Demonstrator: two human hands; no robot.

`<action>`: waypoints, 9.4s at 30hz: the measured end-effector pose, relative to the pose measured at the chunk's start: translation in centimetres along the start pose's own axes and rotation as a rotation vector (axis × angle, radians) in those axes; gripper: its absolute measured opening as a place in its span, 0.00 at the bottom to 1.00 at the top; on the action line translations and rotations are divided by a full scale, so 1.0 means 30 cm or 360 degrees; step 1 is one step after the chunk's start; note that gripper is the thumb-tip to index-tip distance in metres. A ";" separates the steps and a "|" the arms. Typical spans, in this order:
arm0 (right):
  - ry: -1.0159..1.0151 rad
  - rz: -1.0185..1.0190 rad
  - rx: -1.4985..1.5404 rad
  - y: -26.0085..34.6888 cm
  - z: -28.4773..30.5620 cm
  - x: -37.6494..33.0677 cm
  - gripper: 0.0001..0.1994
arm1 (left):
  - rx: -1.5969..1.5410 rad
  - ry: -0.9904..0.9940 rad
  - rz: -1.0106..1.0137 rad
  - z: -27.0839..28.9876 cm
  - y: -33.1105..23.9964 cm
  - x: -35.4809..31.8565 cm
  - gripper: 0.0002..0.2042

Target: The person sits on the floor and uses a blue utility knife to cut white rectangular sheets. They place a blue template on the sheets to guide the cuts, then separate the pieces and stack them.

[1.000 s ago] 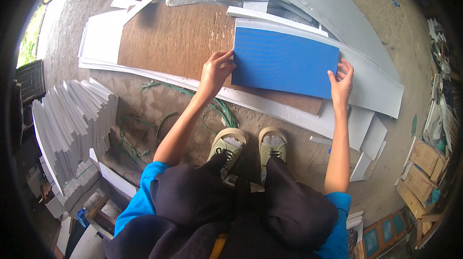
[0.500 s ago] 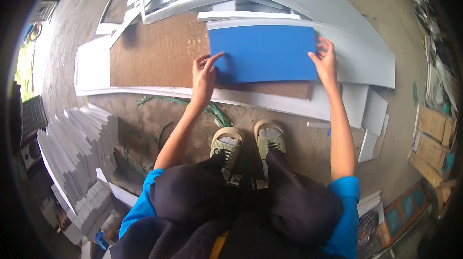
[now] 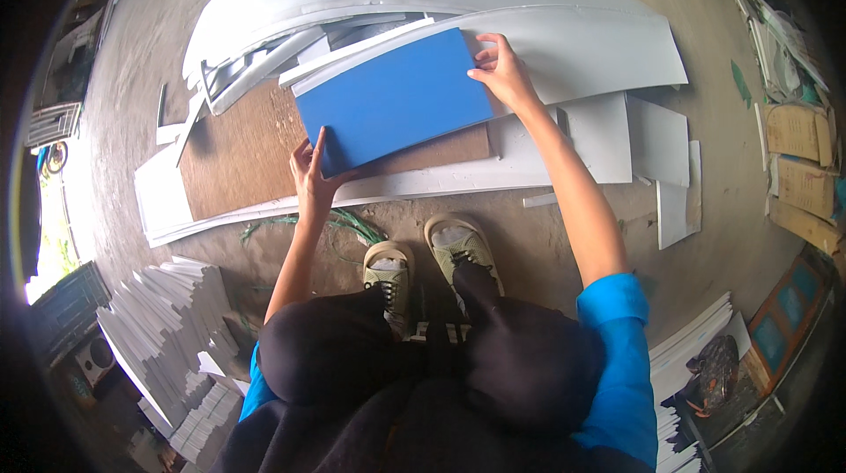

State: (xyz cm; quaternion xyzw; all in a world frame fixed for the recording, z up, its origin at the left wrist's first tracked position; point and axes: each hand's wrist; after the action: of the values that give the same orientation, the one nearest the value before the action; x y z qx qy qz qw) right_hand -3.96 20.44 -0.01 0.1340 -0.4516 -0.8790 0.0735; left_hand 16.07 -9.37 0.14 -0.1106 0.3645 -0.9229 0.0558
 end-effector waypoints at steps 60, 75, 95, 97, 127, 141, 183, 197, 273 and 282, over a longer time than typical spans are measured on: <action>0.0344 0.0044 0.0005 0.198 -0.326 -0.058 0.25 | -0.1313 -0.0844 0.0957 0.163 0.318 -0.048 0.19; 0.0443 -0.0137 -0.0015 0.246 -0.368 -0.035 0.29 | -0.0010 -0.0930 0.0596 0.201 0.218 -0.400 0.22; 0.0432 -0.0082 -0.0033 0.250 -0.373 -0.047 0.29 | 0.0423 -0.0956 0.0449 0.197 0.211 -0.380 0.15; 0.0418 -0.0093 -0.0027 0.243 -0.375 -0.038 0.30 | 0.0372 -0.0857 0.0497 0.224 0.208 -0.379 0.15; -0.0559 0.0471 -0.0544 0.091 -0.076 -0.336 0.23 | 0.0804 0.0814 -0.0369 0.038 -0.256 0.205 0.30; -0.0692 -0.0418 -0.1068 -0.308 0.136 -0.557 0.30 | 0.0771 0.0878 -0.1045 -0.075 -0.792 0.237 0.22; 0.0421 0.0575 0.0004 0.993 0.110 -0.553 0.14 | -0.2129 0.0065 0.0160 0.568 -0.724 0.172 0.09; 0.0492 0.0518 0.0133 0.890 0.077 -0.489 0.10 | -0.1755 0.0250 0.0371 0.502 -0.630 0.232 0.16; 0.0502 0.0021 -0.1204 0.344 -0.339 -0.271 0.11 | 0.0399 -0.0455 0.0106 -0.239 -0.091 0.426 0.11; 0.0392 0.0164 -0.1307 0.241 -0.323 -0.469 0.06 | 0.0524 -0.0536 0.0123 -0.251 -0.098 0.407 0.14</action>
State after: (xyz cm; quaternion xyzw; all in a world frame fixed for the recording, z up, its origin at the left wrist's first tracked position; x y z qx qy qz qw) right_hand 12.45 12.26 2.88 0.1749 -0.0582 -0.9584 0.2181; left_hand 2.32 -4.50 -1.20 -0.2383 0.1985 -0.9357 0.1684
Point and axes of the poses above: each hand's wrist, its own x-axis towards the middle knuckle, its own z-axis out of the back of the hand, y = z × x, and after that the axes turned 12 degrees about -x, right-handed
